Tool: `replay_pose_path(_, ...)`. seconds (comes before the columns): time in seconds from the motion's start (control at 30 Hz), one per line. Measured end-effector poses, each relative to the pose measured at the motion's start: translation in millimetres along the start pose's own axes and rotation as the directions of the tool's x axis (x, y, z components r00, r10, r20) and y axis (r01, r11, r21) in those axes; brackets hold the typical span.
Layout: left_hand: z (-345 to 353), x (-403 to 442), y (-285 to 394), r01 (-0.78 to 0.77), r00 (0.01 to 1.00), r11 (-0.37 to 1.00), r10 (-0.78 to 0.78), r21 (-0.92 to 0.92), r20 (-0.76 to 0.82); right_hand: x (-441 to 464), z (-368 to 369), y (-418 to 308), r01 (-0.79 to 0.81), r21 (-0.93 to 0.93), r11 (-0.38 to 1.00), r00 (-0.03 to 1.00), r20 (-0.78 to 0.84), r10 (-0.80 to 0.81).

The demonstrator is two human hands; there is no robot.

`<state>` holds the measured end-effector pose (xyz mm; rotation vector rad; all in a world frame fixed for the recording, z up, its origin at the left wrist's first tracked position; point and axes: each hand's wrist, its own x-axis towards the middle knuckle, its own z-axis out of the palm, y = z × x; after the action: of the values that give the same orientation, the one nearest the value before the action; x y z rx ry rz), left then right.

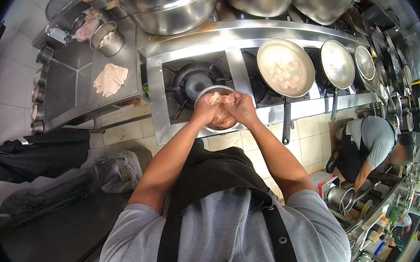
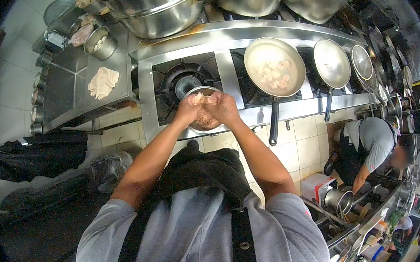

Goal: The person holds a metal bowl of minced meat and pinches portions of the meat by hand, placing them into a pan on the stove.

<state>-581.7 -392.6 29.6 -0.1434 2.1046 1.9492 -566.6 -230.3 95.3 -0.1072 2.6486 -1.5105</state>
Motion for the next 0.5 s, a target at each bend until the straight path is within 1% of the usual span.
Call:
replay_pose_path(0.07,-1,1,2,0.018,1.000,0.996,-0.020,0.085,0.023,-2,-7,-11,0.004,0.210,0.978,1.000,-0.027,0.002)
replay_pose_path(0.1,-2,4,-4,0.019,1.000,0.996,-0.021,0.084,0.023,-2,-11,-16,0.003,0.209,0.978,1.000,-0.026,0.003)
replay_pose_path(0.17,-4,11,-20,0.029,0.999,0.988,-0.034,0.153,0.026,-2,-22,-24,-0.124,0.470,0.874,0.992,0.050,0.115)
replay_pose_path(0.2,-3,6,-11,0.030,0.999,0.988,-0.035,0.154,0.031,-1,-29,-25,-0.222,0.491,0.842,0.974,0.143,0.174)
replay_pose_path(0.27,0,-12,19,0.066,0.998,0.988,-0.069,0.143,0.013,-1,-31,-26,-0.228,0.511,0.829,0.972,0.166,0.165)
replay_pose_path(0.3,-1,-13,20,0.064,0.998,0.987,-0.067,0.145,0.015,0,-31,-27,-0.231,0.529,0.817,0.970,0.193,0.149)
replay_pose_path(0.33,-3,-15,22,0.042,0.995,0.994,-0.051,0.103,0.089,0,-31,-28,-0.229,0.530,0.816,0.970,0.190,0.149)
replay_pose_path(0.37,-5,-15,23,0.024,0.986,0.998,-0.033,0.059,0.161,1,-30,-30,-0.304,0.611,0.731,0.951,0.243,0.192)
replay_pose_path(0.4,-5,-16,23,0.022,0.986,0.998,-0.032,0.059,0.162,1,-30,-31,-0.375,0.679,0.632,0.926,0.300,0.227)
replay_pose_path(0.43,-6,-17,23,0.041,0.987,0.997,-0.052,0.072,0.154,2,-29,-28,-0.375,0.678,0.632,0.927,0.300,0.227)
replay_pose_path(0.5,-6,-20,27,0.060,0.987,0.995,-0.072,0.084,0.145,5,-24,-18,-0.407,0.621,0.670,0.913,0.283,0.293)
